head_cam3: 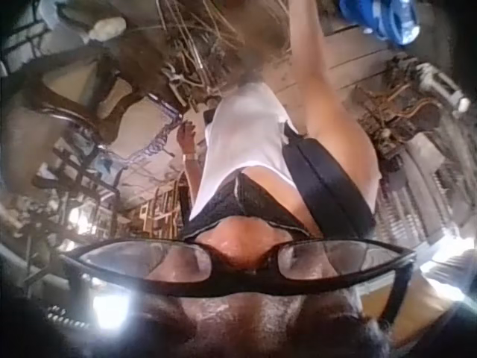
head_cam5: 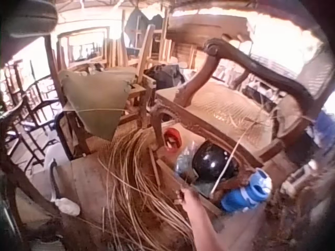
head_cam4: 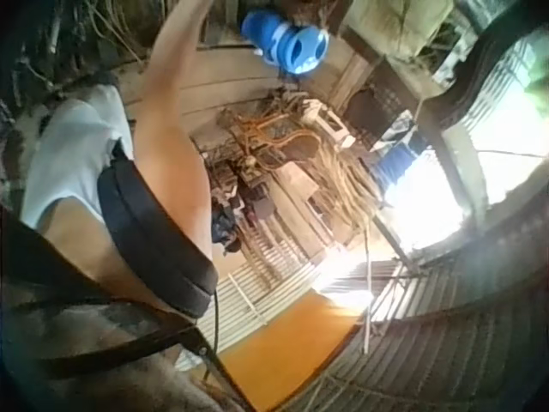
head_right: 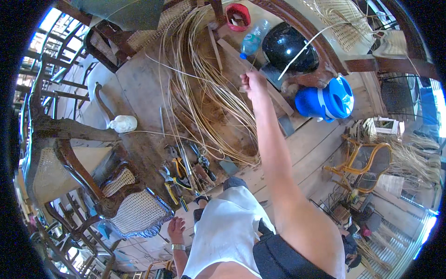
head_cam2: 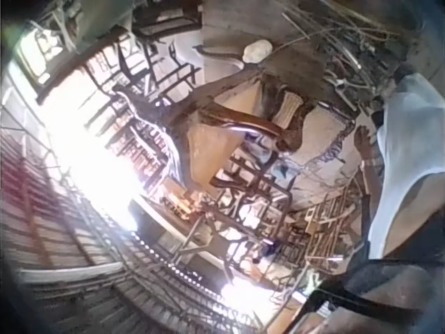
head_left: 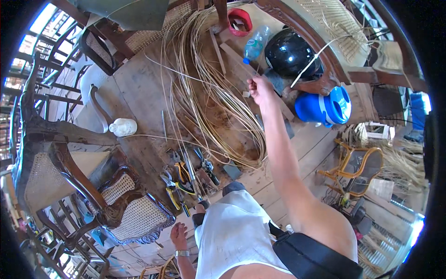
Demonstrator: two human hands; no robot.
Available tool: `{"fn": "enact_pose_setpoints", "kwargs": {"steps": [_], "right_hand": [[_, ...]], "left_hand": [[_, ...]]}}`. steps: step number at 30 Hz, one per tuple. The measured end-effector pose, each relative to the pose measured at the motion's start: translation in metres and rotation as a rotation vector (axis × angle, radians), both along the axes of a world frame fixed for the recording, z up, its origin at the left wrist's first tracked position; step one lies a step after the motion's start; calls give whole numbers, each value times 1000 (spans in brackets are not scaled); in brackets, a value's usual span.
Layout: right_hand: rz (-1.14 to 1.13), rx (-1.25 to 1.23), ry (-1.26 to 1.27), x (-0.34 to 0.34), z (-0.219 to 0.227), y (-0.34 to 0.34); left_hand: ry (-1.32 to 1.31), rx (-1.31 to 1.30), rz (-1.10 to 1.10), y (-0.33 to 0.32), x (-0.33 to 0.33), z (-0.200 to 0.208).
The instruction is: Repairing the woven rattan seat of a wooden chair using various tools.
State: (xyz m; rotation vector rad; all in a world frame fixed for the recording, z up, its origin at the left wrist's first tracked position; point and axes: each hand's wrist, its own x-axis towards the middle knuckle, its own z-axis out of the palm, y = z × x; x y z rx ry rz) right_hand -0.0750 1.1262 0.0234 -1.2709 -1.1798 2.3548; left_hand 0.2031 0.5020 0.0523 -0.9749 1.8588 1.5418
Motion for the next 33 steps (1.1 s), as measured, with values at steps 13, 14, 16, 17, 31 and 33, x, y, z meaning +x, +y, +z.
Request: {"fn": "enact_pose_setpoints", "kwargs": {"steps": [13,14,16,17,31,33], "right_hand": [[68,-312,99,34,47,-201],[77,-281,92,38,42,-207],[95,-255,90,45,33,-212],[116,-229,88,48,29,-214],[27,656,-239,27,-11,-56],[207,1372,-587,36,-49,6]], "left_hand": [[-36,61,30,1,-19,-25],[-27,59,17,3,-19,-24],[-18,57,1,4,-22,-24],[-20,70,-4,4,-23,-24],[-67,-49,-41,-19,2,-18],[-58,-31,-43,-24,6,-23]]}}
